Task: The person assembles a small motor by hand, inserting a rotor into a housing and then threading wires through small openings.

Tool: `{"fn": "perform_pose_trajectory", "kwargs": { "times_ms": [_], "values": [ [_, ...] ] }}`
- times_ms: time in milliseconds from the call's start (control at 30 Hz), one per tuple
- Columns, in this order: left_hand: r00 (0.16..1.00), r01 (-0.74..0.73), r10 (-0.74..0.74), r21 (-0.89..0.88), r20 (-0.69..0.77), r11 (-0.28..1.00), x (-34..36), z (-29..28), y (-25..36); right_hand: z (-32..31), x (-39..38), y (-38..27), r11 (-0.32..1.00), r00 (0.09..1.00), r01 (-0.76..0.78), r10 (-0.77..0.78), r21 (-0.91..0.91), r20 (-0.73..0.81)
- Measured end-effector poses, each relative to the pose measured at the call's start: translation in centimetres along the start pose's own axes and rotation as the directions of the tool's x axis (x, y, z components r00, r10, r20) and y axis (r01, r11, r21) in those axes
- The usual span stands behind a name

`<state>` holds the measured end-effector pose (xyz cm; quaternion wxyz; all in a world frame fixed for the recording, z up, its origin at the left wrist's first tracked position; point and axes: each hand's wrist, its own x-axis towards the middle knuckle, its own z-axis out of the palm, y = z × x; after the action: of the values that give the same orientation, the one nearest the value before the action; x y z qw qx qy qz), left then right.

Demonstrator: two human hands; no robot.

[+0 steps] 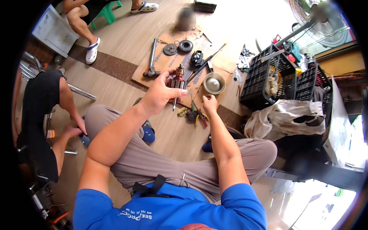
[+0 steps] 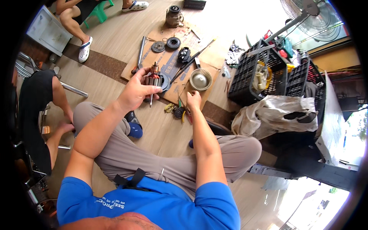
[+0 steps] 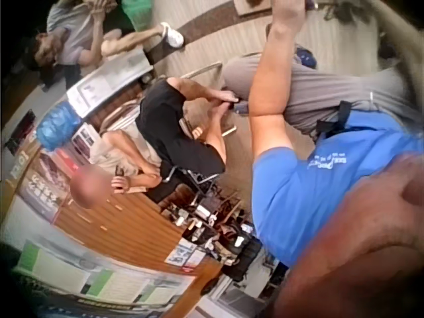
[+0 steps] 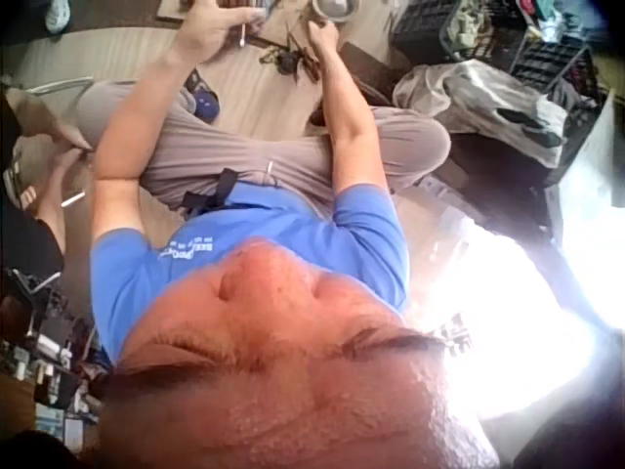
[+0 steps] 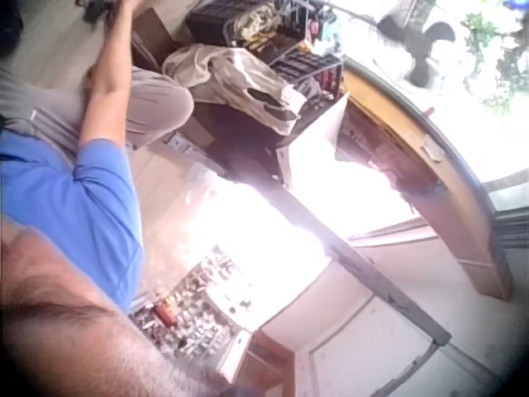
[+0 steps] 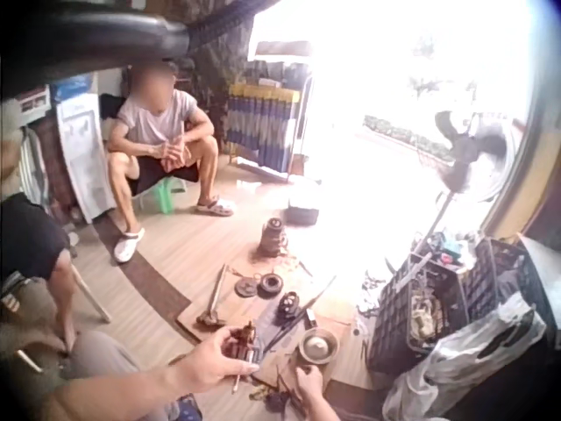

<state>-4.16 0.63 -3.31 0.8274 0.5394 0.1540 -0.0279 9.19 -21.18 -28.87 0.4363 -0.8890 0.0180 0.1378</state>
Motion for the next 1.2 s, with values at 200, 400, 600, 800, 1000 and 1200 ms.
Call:
{"fn": "perform_pose_trajectory", "kwargs": {
  "times_ms": [200,400,600,800,1000,1200],
  "values": [
    [0.997,-0.001,0.003,-0.029,0.079,1.0,-0.5,2.6,0.4,-9.6,-3.3,-15.4,0.765,0.896,-0.065,-0.238,0.641,0.375],
    [0.973,0.03,-0.009,-0.089,0.232,0.996,-0.3,4.0,0.2,-16.2,-11.6,-21.2,0.846,0.849,0.07,-0.329,0.528,0.414],
    [0.976,-0.13,0.092,0.195,0.195,0.972,-0.5,4.0,-1.2,-15.1,-13.0,-20.0,0.824,0.857,0.051,-0.326,0.565,0.398],
    [0.964,-0.264,0.225,0.462,0.14,0.847,-0.9,3.2,-1.8,-14.5,-12.9,-19.8,0.778,0.833,-0.126,-0.254,0.616,0.491],
    [0.961,-0.272,0.25,0.58,0.119,0.768,-0.5,3.0,-2.1,-13.5,-12.5,-19.9,0.753,0.858,-0.187,-0.188,0.63,0.479],
    [0.946,-0.318,0.291,0.609,0.146,0.727,-0.2,3.0,-2.1,-13.3,-12.4,-19.7,0.724,0.874,-0.225,-0.146,0.653,0.463]
  ]
}}
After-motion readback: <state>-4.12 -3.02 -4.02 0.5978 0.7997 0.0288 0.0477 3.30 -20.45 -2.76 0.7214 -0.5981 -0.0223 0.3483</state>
